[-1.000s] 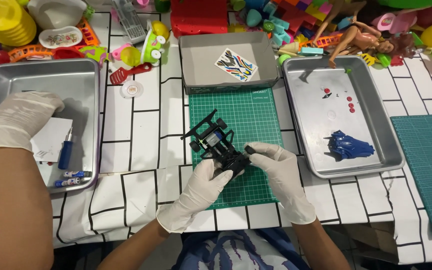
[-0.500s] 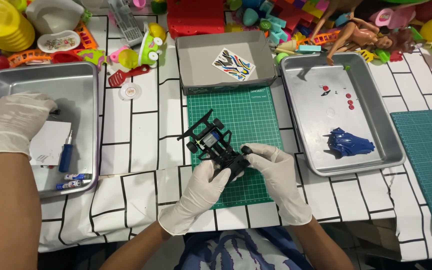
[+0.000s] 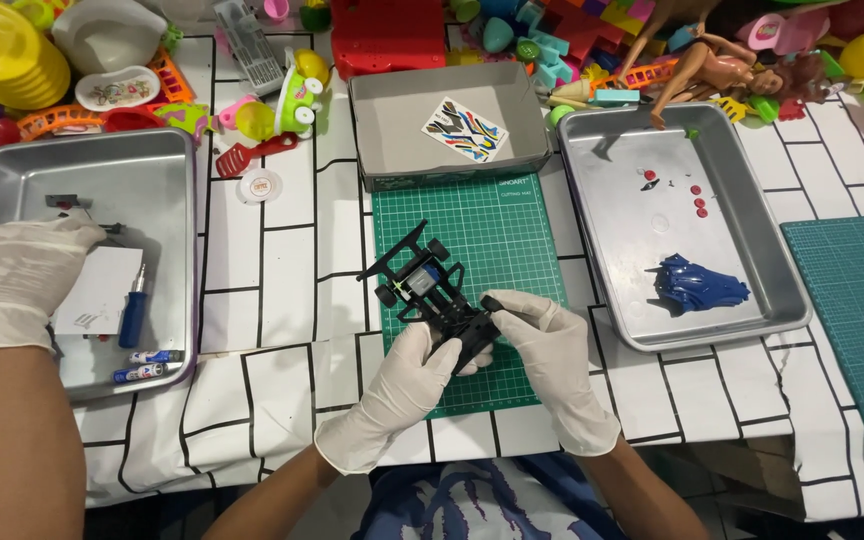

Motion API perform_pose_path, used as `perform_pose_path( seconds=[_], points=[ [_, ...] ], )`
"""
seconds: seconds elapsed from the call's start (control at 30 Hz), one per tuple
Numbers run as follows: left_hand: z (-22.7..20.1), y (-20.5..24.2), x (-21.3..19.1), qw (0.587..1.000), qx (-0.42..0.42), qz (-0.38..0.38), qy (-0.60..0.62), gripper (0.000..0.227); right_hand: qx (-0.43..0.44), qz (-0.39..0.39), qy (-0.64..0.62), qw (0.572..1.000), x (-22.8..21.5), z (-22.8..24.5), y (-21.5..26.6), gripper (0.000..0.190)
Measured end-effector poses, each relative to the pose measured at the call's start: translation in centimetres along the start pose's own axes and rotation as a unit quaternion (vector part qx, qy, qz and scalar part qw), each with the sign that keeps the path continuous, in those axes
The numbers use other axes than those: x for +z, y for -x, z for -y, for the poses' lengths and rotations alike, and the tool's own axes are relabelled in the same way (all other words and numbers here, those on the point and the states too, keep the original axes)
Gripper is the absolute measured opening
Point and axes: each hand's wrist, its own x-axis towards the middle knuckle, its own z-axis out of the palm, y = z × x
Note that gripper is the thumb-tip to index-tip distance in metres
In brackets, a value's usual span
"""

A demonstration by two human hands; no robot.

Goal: The person assembles a toy car on a green cutting mat. They attach black wheels to the chassis, place a blue body shell over the frame, and then attach red wheels to the completed car.

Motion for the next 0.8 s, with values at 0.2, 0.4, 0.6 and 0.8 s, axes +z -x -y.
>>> perform_pose_path(
  seconds=[0.2, 0.4, 0.6, 0.8],
  points=[
    [-2.8, 1.5, 1.5, 0.998, -0.001, -0.003, 0.062, 0.026, -0.037, 0.005, 0.005, 0.999, -0.1, -1.2, -0.5, 0.029],
    [-3.4, 1.0, 1.5, 0.999, -0.006, 0.007, 0.044, 0.025, -0.073, 0.002, 0.013, 0.997, -0.4, -2.5, -0.5, 0.031],
    [6.5, -3.1, -2.0, 0.998, 0.034, -0.040, -0.034, 0.021, -0.160, 0.076, 0.033, 0.984, 0.8, 0.0, 1.1, 0.085],
    [6.4, -1.7, -2.4, 0.998, 0.027, -0.033, -0.047, 0.020, -0.264, 0.036, 0.312, 0.912, 1.2, -3.8, 0.1, 0.103]
  ],
)
